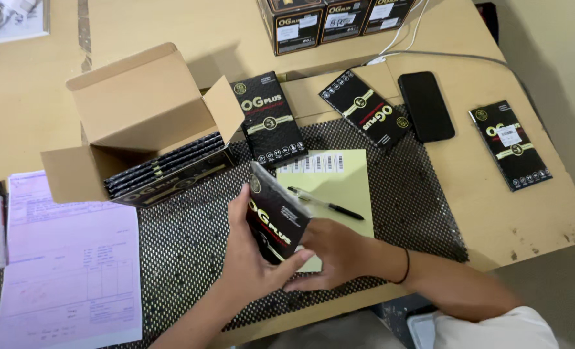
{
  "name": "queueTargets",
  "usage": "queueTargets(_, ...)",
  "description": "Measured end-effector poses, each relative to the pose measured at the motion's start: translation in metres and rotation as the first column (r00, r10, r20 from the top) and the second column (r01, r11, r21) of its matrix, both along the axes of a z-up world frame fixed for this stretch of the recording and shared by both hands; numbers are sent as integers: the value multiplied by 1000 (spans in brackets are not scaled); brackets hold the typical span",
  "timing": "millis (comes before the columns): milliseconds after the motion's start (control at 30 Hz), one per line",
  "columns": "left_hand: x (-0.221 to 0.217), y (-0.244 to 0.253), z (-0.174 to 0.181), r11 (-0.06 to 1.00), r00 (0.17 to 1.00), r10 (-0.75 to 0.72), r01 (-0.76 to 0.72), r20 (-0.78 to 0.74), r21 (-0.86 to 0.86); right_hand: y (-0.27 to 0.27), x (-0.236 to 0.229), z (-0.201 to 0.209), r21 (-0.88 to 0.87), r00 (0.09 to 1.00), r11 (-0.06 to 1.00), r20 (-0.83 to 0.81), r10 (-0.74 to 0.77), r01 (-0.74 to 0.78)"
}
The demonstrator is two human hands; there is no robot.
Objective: The person removes smartphone screen assemblies from their packaging, writes on a label attached to a screen assembly using a pen, and peels a clear protective film from the surface of a screen.
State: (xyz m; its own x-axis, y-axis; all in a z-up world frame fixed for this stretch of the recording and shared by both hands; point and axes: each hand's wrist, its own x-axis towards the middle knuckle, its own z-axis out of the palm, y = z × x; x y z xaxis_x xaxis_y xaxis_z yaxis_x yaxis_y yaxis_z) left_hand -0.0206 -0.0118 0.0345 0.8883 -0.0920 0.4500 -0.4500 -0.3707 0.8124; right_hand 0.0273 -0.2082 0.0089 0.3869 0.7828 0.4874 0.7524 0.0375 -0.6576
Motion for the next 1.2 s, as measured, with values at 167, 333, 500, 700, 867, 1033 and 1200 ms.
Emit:
queueTargets(167,11,25,-16,877,966,86,-189,242,442,-32,23,0,283,960,952,-279,-34,116)
queueTargets(333,10,23,-19,664,931,14,-281,364,693,-42,48,36,-15,919,945,-226,-323,328)
queueTargets(500,10,10,-5,538,903,-182,-240,389,808,-46,57,19,-188,890,982,-451,-64,-25)
queueTargets(700,10,23,-24,621,985,-33,-114,172,775,-65,68,10,-57,611,798,-612,-502,600)
queueTargets(867,17,28,-14,547,997,-23,-46,70,836,-62,73,11,223,464,457,-712,-527,861)
queueTargets(1033,13,11,1,841,994,-80,104,-69,531,-56,54,6,133,458,471,-559,-691,872)
queueTargets(1200,15,10,-8,817,990,-57,118,-126,564,-59,59,11,420,517,304,-647,-561,855)
